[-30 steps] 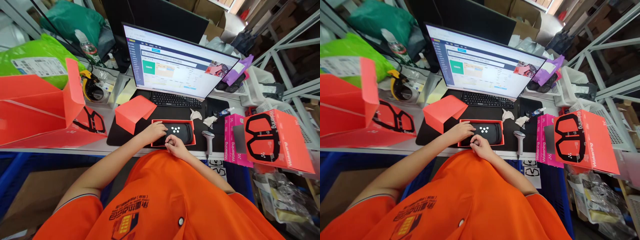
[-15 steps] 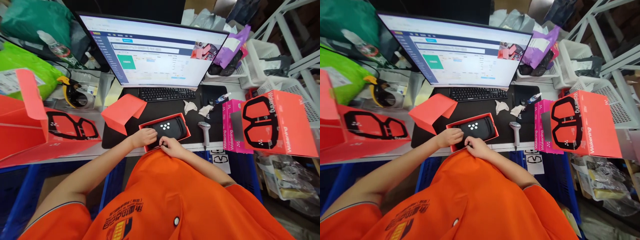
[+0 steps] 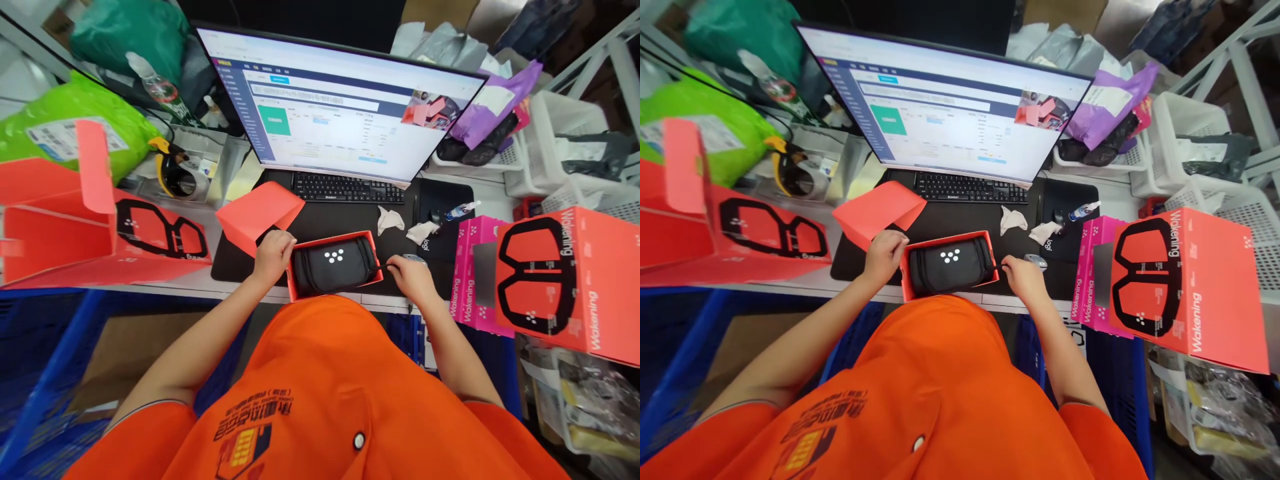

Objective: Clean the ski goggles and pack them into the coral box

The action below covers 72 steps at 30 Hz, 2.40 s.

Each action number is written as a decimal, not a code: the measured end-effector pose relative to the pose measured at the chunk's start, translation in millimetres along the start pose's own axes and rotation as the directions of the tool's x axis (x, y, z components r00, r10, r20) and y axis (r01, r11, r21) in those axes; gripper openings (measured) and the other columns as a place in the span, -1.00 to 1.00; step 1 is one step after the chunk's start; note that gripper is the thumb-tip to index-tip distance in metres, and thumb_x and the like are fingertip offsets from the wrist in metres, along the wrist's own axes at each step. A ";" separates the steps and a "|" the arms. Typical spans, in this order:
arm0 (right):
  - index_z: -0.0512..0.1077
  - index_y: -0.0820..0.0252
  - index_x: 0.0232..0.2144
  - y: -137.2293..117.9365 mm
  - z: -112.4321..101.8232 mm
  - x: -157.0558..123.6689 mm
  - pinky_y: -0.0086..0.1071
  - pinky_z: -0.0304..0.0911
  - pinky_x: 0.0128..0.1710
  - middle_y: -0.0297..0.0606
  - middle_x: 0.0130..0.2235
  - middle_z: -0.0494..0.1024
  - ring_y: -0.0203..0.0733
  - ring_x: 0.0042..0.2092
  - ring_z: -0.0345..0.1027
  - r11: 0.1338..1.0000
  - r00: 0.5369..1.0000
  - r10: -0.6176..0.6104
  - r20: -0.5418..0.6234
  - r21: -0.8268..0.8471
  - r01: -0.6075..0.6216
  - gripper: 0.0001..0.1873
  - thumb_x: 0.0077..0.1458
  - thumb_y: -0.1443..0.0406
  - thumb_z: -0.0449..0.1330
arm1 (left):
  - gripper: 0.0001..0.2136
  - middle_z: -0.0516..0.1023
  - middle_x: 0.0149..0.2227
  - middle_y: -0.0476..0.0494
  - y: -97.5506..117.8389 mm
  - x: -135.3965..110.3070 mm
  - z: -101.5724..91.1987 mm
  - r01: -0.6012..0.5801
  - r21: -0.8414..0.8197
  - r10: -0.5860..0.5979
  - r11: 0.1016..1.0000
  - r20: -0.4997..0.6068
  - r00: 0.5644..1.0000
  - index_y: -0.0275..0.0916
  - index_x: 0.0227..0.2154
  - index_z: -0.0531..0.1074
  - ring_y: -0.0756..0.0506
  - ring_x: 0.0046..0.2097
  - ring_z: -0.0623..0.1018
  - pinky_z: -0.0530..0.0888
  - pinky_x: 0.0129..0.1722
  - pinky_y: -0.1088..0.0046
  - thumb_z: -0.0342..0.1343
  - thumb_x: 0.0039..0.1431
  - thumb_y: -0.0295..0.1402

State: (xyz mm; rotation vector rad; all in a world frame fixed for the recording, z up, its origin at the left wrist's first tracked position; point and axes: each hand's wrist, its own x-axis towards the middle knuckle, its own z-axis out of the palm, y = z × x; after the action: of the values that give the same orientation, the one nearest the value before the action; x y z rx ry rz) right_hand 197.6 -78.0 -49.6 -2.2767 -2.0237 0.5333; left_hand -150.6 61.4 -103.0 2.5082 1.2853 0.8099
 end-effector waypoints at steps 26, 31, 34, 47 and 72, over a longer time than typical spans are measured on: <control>0.54 0.16 -0.07 -28.1 27.9 139.4 -0.29 0.27 -0.12 -0.14 -0.09 0.63 -0.08 -0.12 0.49 0.970 0.896 -0.183 -0.403 0.071 0.230 -0.76 0.29 0.31 0.12 | -0.14 0.19 0.37 -0.60 69.3 -19.3 18.2 -0.180 0.105 0.127 0.978 0.386 0.914 -0.38 0.27 0.29 -0.41 0.40 0.23 0.11 0.41 -0.10 0.38 0.00 0.05; 0.52 0.21 -0.06 -25.6 48.8 129.8 -0.25 0.30 -0.18 -0.14 -0.19 0.62 -0.09 -0.22 0.48 0.969 0.868 -0.010 -0.497 0.210 0.131 -0.73 0.30 0.28 0.08 | 0.07 -0.03 0.47 -0.52 70.3 -15.3 17.7 -0.272 0.112 0.154 0.956 0.596 0.788 -0.17 0.39 0.10 -0.48 0.46 0.06 -0.14 0.36 -0.37 0.53 -0.19 -0.24; 0.44 0.21 0.09 -24.4 43.0 123.5 -0.24 0.35 -0.18 -0.11 -0.11 0.60 -0.10 -0.19 0.47 0.950 0.852 -0.025 -0.523 0.254 0.184 -0.63 0.25 0.32 0.11 | 0.01 -0.04 0.48 -0.47 71.4 -17.3 17.6 -0.238 0.060 0.157 0.969 0.593 0.790 -0.13 0.40 0.08 -0.46 0.47 0.04 -0.15 0.36 -0.37 0.48 -0.10 -0.32; 0.54 0.18 -0.06 -10.3 36.9 56.9 -0.18 0.43 0.06 -0.15 -0.08 0.63 -0.10 -0.02 0.52 0.668 0.755 -0.635 -0.164 0.373 0.643 -0.74 0.21 0.38 0.19 | -0.84 0.63 -0.26 -0.14 35.6 24.0 41.6 0.464 -0.472 -0.559 0.749 -0.074 0.826 -0.23 -0.33 0.55 -0.17 -0.19 0.59 0.52 -0.14 0.29 0.26 0.15 -0.23; 0.06 0.19 0.42 -93.4 72.9 101.0 -0.01 0.05 0.23 0.16 0.25 0.25 0.28 0.25 0.13 0.775 0.768 -0.539 0.346 -0.153 0.613 0.20 -0.21 0.18 0.49 | -0.72 0.48 -0.48 0.01 28.1 27.4 58.5 0.483 -0.593 -0.607 0.645 -0.013 0.794 -0.25 -0.41 0.49 -0.05 -0.41 0.43 0.31 -0.38 0.45 0.21 0.20 -0.11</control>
State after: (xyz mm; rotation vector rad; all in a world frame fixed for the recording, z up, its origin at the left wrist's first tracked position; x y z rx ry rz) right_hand 96.1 19.7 -116.0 -1.5643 -2.9228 0.5873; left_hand -85.9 70.1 -129.3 1.4668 1.4819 1.1076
